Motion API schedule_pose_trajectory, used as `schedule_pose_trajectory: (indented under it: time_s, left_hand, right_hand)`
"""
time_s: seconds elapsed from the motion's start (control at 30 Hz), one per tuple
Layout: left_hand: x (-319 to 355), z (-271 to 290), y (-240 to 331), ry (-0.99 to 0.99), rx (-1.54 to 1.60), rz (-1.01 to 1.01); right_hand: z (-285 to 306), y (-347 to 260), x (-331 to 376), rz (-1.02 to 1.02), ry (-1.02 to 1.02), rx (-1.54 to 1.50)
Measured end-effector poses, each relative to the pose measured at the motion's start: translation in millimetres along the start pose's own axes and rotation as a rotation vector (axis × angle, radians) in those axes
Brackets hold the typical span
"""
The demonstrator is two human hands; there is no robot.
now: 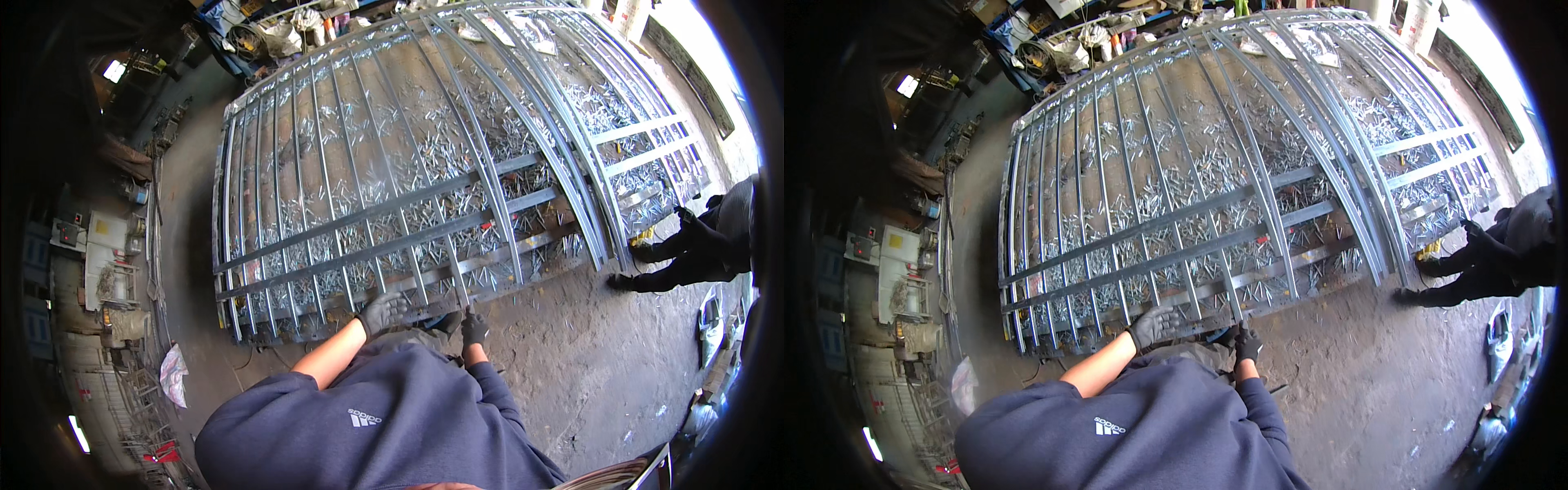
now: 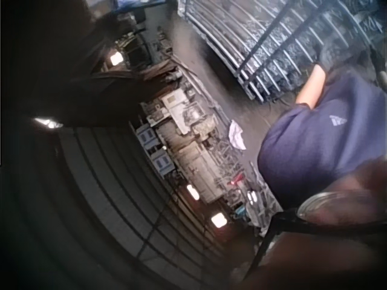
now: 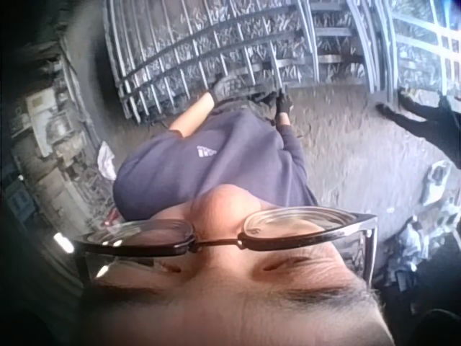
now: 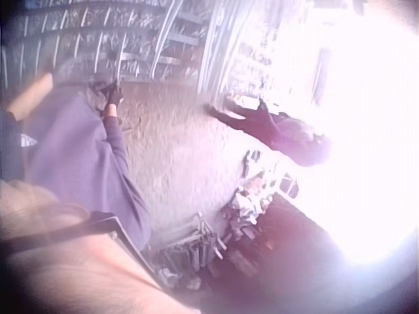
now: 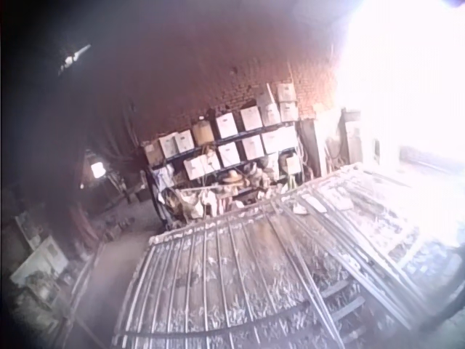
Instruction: The person repeatedly picks up long metal bars and places them across a metal frame structure on the floor. The person aligns each bar and sets it down, continuing the process across multiple bars. Another person is visible nearby but not directly involved in the assembly.
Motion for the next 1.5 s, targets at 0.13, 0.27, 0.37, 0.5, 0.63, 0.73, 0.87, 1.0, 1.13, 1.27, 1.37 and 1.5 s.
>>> schedule_pose_trajectory:
  time_s: [0.13, 0.27, 0.37, 0.5, 0.63, 0.73, 0.87, 1.0, 1.13, 1.27, 1.37, 1.5]
  left_hand:
    - [2, 7, 1, -0.018, 0.031, 0.007]
    - [3, 8, 4, -0.022, 0.051, -0.001]
    - [4, 10, 6, 0.065, -0.019, 0.013]
    - [5, 11, 9, 0.111, -0.031, 0.024]
    - [6, 14, 13, 0.105, -0.04, 0.035]
    - [10, 18, 16, 0.075, 0.012, 0.015]
    - [16, 26, 16, 0.105, 0.03, -0.045]
    - [17, 33, 11, 0.138, 0.027, -0.052]
    - [20, 35, 5, 0.141, 0.049, -0.003]
    - [21, 35, 6, 0.129, 0.05, -0.043]
    - [21, 32, 5, 0.0, 0.168, -0.086]
    - [25, 46, -8, 0.247, 0.133, -0.139]
  right_hand:
    - [1, 21, -6, -0.076, -0.057, 0.074]
    - [4, 29, -6, -0.214, -0.037, -0.035]
    - [4, 17, 0, -0.224, 0.008, -0.01]
    - [5, -10, 11, 0.107, -0.059, 0.058]
    - [7, -16, 16, 0.122, -0.048, 0.022]
    - [5, -20, 16, 0.049, 0.005, 0.131]
    - [6, -17, 17, -0.042, 0.006, 0.168]
    - [0, 11, -8, -0.084, -0.017, 0.137]
    - [-47, 22, -82, 0.439, -0.183, 0.812]
    - [-83, 16, -139, 0.028, -0.392, 0.094]
    - [-69, -35, -132, 0.393, -0.436, 0.906]
    - [15, -97, -136, 0.365, -0.054, 0.669]
Point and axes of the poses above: each hand's wrist, its own x-axis away from the middle knuckle, its own z-axis out of the back of the hand, y = z × x, the point moved 4 cm from there along -x, towards the middle knuckle, and after that the axes turned 7 degrees about -y, right-handed, at the moved point
